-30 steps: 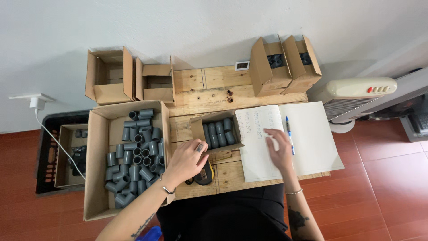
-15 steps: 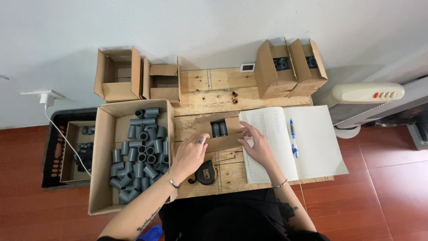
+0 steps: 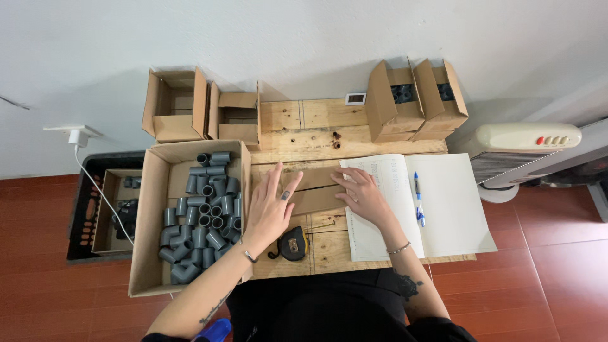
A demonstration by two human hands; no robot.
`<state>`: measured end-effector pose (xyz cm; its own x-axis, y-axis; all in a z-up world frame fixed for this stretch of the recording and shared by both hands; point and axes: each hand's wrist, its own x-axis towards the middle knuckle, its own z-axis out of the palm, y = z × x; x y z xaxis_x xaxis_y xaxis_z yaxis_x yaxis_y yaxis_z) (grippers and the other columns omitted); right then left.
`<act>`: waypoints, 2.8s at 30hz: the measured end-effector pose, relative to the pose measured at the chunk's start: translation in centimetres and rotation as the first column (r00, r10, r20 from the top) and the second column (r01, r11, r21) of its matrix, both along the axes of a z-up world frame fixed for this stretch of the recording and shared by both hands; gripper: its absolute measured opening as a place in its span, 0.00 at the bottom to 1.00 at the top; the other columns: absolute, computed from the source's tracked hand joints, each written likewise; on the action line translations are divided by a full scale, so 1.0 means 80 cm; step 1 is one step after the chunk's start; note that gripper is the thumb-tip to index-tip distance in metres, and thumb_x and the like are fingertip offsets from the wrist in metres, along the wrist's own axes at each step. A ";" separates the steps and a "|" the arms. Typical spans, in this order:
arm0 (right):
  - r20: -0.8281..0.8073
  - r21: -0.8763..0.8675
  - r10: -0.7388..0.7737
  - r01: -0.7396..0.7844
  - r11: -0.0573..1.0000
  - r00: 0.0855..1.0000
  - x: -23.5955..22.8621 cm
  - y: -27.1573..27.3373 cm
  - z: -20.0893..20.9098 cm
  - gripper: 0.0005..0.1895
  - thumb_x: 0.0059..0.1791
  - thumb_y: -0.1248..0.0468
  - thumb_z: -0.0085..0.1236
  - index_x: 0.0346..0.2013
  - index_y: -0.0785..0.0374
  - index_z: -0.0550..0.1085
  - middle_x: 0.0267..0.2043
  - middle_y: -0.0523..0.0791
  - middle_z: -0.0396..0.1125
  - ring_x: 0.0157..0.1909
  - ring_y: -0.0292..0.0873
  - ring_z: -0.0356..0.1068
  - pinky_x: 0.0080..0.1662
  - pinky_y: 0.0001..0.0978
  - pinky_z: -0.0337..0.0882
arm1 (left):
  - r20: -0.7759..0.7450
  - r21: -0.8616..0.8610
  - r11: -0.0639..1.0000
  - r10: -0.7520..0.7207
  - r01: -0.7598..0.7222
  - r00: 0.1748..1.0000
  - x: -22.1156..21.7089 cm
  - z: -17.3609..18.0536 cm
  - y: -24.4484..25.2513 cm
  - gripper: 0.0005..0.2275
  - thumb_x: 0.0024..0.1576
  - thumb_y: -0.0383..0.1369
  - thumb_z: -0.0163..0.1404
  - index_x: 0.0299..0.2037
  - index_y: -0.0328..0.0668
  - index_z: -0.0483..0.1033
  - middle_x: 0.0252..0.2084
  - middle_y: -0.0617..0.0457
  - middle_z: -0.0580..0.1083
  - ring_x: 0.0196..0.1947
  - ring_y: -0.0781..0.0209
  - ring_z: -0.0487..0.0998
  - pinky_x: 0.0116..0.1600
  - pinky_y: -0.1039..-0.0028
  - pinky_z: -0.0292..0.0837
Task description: The person measures gray plastic pipe fittings with a tape measure and records the measurements in a notebook. They repeatedly pick up fittings from a large box, measure them, place them in a smaller box, and write down the results.
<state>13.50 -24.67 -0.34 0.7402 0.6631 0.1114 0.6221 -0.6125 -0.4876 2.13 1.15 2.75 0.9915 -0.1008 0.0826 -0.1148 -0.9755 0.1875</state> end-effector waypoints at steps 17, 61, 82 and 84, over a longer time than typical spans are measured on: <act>0.019 0.096 -0.154 0.151 0.984 0.988 -0.023 -0.006 -0.041 0.26 0.58 0.55 0.45 0.72 0.44 0.63 0.71 0.38 0.60 0.70 0.47 0.58 0.63 0.42 0.59 | -0.292 0.189 0.937 -0.231 0.293 0.928 0.057 0.027 -0.012 0.44 0.48 0.61 0.53 0.75 0.77 0.44 0.63 0.41 0.59 0.61 0.40 0.68 0.64 0.53 0.64; 0.124 0.125 -0.382 0.367 0.922 0.916 -0.036 -0.018 -0.086 0.17 0.55 0.58 0.52 0.59 0.48 0.74 0.51 0.43 0.68 0.59 0.46 0.67 0.55 0.38 0.64 | 0.180 -0.110 0.925 0.378 -0.363 0.908 0.234 0.050 -0.033 0.34 0.54 0.57 0.49 0.63 0.40 0.67 0.45 0.38 0.69 0.41 0.31 0.79 0.36 0.51 0.78; 0.143 0.128 -0.391 0.375 0.918 0.909 -0.034 -0.018 -0.090 0.15 0.52 0.61 0.54 0.53 0.47 0.78 0.46 0.40 0.70 0.55 0.42 0.69 0.54 0.34 0.66 | 0.466 0.116 0.853 0.406 -0.509 0.786 0.171 0.062 0.086 0.07 0.54 0.33 0.49 0.25 0.50 0.77 0.20 0.56 0.75 0.26 0.52 0.78 0.37 0.63 0.61; 0.143 0.157 -0.400 0.378 0.912 0.905 -0.034 -0.019 -0.094 0.14 0.52 0.61 0.54 0.52 0.45 0.78 0.46 0.39 0.70 0.54 0.41 0.69 0.54 0.34 0.66 | 0.570 0.069 0.882 0.349 -0.467 0.744 0.159 0.084 0.078 0.08 0.55 0.39 0.49 0.25 0.52 0.76 0.21 0.56 0.74 0.25 0.54 0.79 0.33 0.65 0.68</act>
